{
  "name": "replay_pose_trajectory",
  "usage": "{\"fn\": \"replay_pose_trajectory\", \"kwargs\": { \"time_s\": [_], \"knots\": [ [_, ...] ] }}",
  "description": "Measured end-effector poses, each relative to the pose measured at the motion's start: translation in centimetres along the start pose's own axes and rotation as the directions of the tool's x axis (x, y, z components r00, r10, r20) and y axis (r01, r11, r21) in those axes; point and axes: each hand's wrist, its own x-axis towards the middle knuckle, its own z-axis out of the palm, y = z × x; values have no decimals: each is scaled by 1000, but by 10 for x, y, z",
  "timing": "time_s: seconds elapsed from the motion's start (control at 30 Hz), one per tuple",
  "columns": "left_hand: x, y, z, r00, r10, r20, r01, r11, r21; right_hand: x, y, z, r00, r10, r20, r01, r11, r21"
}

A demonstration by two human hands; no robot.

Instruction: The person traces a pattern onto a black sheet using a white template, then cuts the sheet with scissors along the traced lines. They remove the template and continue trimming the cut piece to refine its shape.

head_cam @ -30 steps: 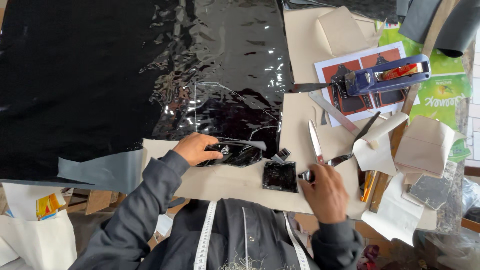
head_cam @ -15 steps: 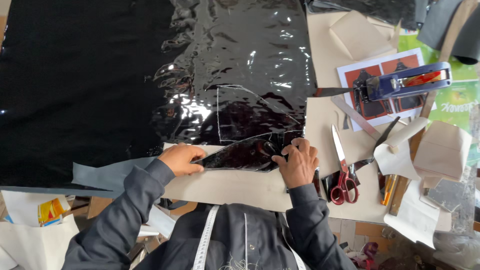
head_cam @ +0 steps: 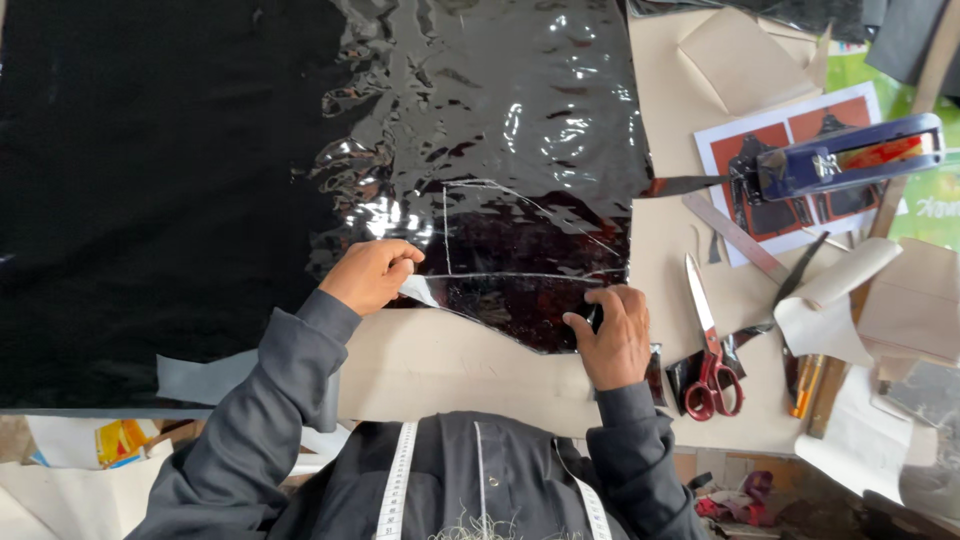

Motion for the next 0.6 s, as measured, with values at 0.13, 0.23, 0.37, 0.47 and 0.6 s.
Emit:
{"fn": "replay_pose_trajectory", "kwargs": {
  "time_s": [0.13,0.23,0.37,0.47,0.6],
  "knots": [
    [2,-11,-12,987,-157,43,161,982,-94,1,-7,3,999,-41,-33,40,999,-22],
    [-1,-18,-7,994,-110,25,110,994,-13,0,-6,1,991,130,9,-130,986,100],
    [-5,-25,-6,1000,-4,1,4,1000,-14,5,-8,7,951,290,106,-307,923,233],
    [-1,-21,-11,999,-8,-40,7,1000,-17,8,-1,4,962,216,167,-244,954,173],
    [39,0,-11,993,97,-62,-99,995,-29,27,38,-17,917,388,95,-389,812,435]
  ]
}}
